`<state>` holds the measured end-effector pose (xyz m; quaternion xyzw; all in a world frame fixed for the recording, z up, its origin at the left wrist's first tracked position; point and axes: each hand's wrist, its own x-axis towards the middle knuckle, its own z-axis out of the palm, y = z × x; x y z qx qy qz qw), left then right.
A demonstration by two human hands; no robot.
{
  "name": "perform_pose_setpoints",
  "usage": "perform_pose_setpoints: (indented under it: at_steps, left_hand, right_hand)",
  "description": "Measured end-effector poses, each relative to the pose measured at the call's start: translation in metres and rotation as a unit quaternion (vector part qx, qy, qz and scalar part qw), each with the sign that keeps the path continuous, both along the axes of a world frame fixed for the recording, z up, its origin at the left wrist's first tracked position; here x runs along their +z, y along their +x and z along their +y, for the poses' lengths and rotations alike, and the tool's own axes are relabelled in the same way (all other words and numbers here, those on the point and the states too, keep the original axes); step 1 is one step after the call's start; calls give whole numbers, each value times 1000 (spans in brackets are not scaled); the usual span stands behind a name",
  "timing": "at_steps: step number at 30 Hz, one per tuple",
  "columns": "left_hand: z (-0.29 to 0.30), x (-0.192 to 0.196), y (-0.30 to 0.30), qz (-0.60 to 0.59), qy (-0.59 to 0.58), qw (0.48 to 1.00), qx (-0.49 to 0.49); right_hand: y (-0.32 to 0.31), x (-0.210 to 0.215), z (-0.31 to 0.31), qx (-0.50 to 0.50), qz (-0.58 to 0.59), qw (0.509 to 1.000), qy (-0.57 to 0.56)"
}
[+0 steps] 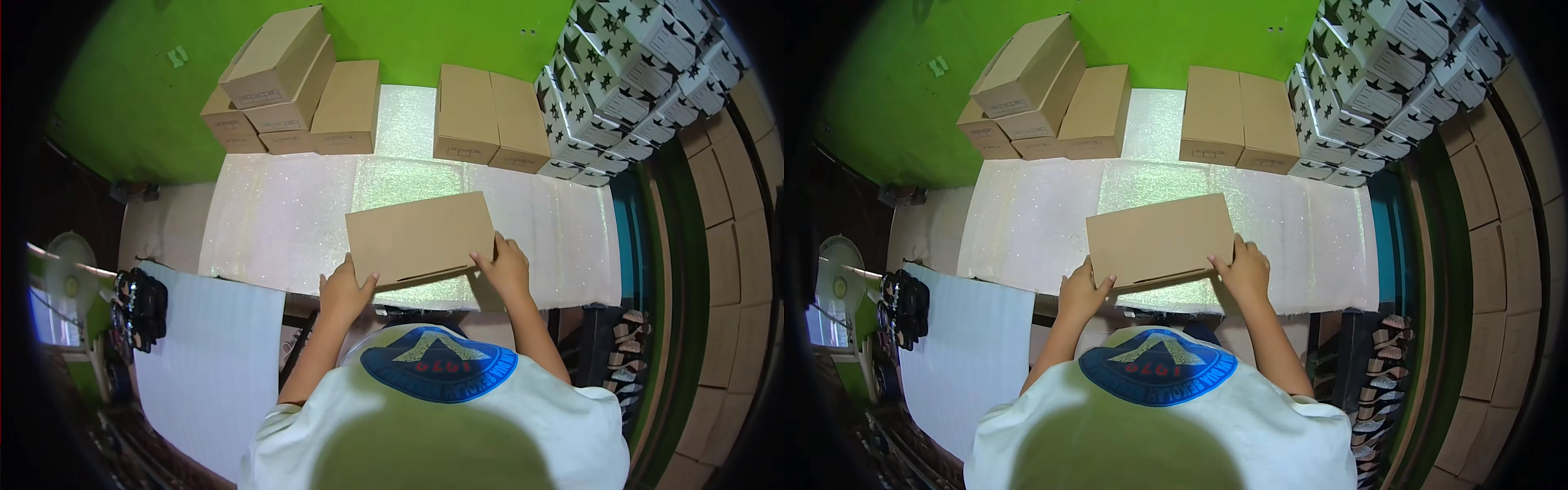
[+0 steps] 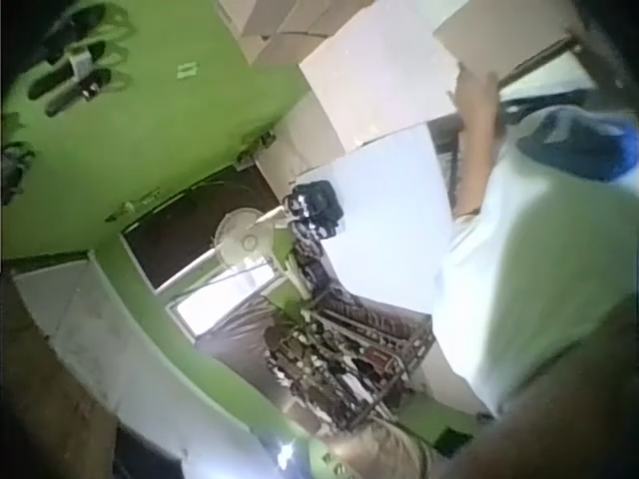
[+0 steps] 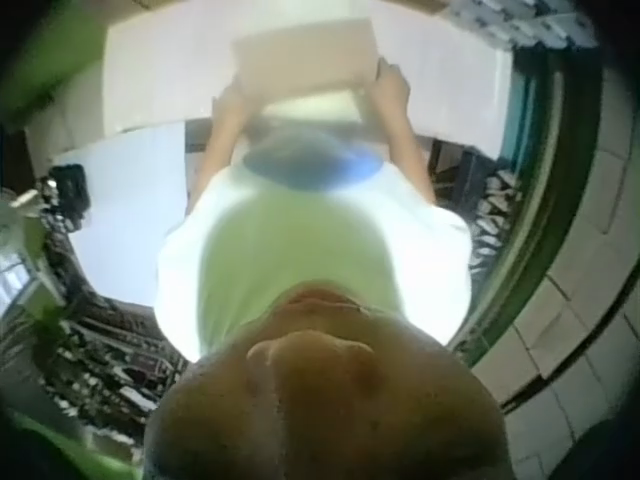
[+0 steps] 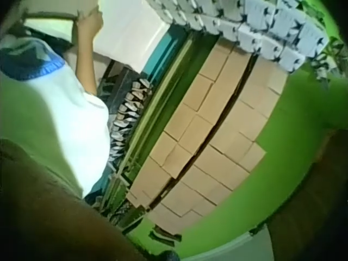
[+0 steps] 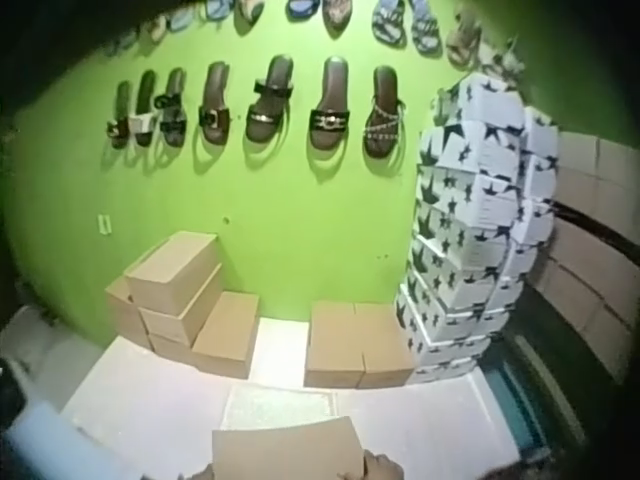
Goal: Packing sandals into cardboard boxes and stacking them on a shelf.
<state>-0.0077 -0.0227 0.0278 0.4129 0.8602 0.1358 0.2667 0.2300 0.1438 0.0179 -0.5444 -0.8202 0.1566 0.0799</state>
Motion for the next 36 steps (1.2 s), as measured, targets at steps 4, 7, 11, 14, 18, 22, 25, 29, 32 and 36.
perform_pose_setpoints:
  at_steps: [4, 7, 11, 14, 18, 22, 25, 29, 32, 36]
  left_hand:
    - [6, -11, -1, -25, 32, 999, -16]
    - [7, -5, 1, -42, 62, 997, -24]
    - [12, -2, -19, -219, 230, 947, 44]
    - [29, 17, -28, -303, 317, 894, 91]
    - [60, -4, -35, -147, 384, 912, 2]
    - [78, -9, -20, 19, 252, 966, -48]
    - [72, -19, -12, 158, 76, 978, -113]
    - [63, -21, -17, 123, 60, 983, -123]
    - [61, -25, -32, 60, 118, 985, -108]
    - [46, -33, -44, 15, 201, 974, -106]
  right_hand:
    - [25, 2, -22, -45, 80, 994, -62]
    - [39, -1, -27, -26, 164, 985, -36]
    - [51, 8, -16, -110, 400, 885, -210]
    - [48, 7, -1, -132, 471, 855, -175]
    - [25, -12, 29, 12, 353, 936, 3]
    - [1, -26, 27, -4, 200, 978, 62]
    - [-7, -33, 16, -23, 57, 997, 45]
    - [-4, -35, 19, -33, 24, 996, 86]
    - [3, -39, 28, -41, 94, 993, 64]
    - [18, -35, 35, -70, 270, 958, 71]
